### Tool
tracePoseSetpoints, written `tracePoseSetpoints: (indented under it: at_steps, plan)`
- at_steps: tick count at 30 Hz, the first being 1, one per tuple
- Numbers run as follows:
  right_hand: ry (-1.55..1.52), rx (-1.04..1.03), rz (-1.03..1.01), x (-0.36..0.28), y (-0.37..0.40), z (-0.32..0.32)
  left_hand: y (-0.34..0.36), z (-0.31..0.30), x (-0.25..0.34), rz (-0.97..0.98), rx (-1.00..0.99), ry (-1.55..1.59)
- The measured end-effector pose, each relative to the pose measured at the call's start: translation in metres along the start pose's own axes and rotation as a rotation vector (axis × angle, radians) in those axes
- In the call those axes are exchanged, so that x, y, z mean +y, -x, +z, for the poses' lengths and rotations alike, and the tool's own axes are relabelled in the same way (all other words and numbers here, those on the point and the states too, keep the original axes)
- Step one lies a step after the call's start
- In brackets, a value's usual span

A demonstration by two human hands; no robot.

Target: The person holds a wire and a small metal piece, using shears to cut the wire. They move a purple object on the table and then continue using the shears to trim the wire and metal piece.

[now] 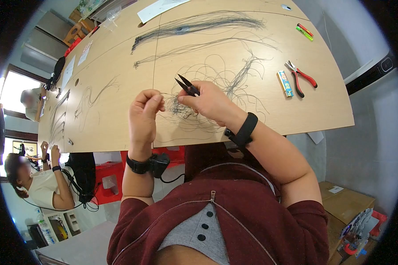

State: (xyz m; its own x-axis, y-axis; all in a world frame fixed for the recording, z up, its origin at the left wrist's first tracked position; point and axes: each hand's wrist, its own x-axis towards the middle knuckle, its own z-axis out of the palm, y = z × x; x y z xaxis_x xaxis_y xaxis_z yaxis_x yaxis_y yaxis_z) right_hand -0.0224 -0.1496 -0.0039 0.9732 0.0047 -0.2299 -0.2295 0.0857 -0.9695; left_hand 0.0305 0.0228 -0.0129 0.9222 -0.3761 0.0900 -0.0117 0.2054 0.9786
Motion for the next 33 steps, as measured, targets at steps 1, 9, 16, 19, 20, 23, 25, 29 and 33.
tracePoseSetpoints:
  at_steps: [1,9,16,19,20,23,25,29,33]
  plan:
    - [0.013,0.008,0.002,0.000,0.000,0.000,-0.002,-0.003,0.003,0.001,0.012,0.016]
    - [0.037,0.056,-0.027,0.005,-0.010,-0.007,-0.036,-0.053,0.092,0.340,0.130,0.189]
    - [-0.109,0.130,-0.032,0.004,-0.010,-0.017,-0.026,-0.095,0.200,0.847,0.178,0.363]
    - [-0.385,0.259,-0.029,0.001,-0.007,-0.027,-0.009,-0.093,0.196,0.832,0.030,0.530]
    - [-0.518,0.314,-0.028,0.000,-0.006,-0.033,-0.005,-0.086,0.191,0.803,0.030,0.597]
    - [-0.832,0.557,-0.137,0.008,-0.012,-0.063,-0.010,-0.082,0.140,0.605,-0.055,0.760]
    - [-0.885,0.653,-0.237,0.010,-0.007,-0.076,-0.011,-0.055,0.096,0.400,0.117,0.607]
    - [-0.608,0.634,-0.431,-0.004,0.017,-0.081,-0.002,0.003,0.031,0.167,-0.004,0.278]
    - [-0.187,0.405,-0.300,-0.020,0.051,-0.065,0.007,0.033,0.013,0.131,-0.116,0.082]
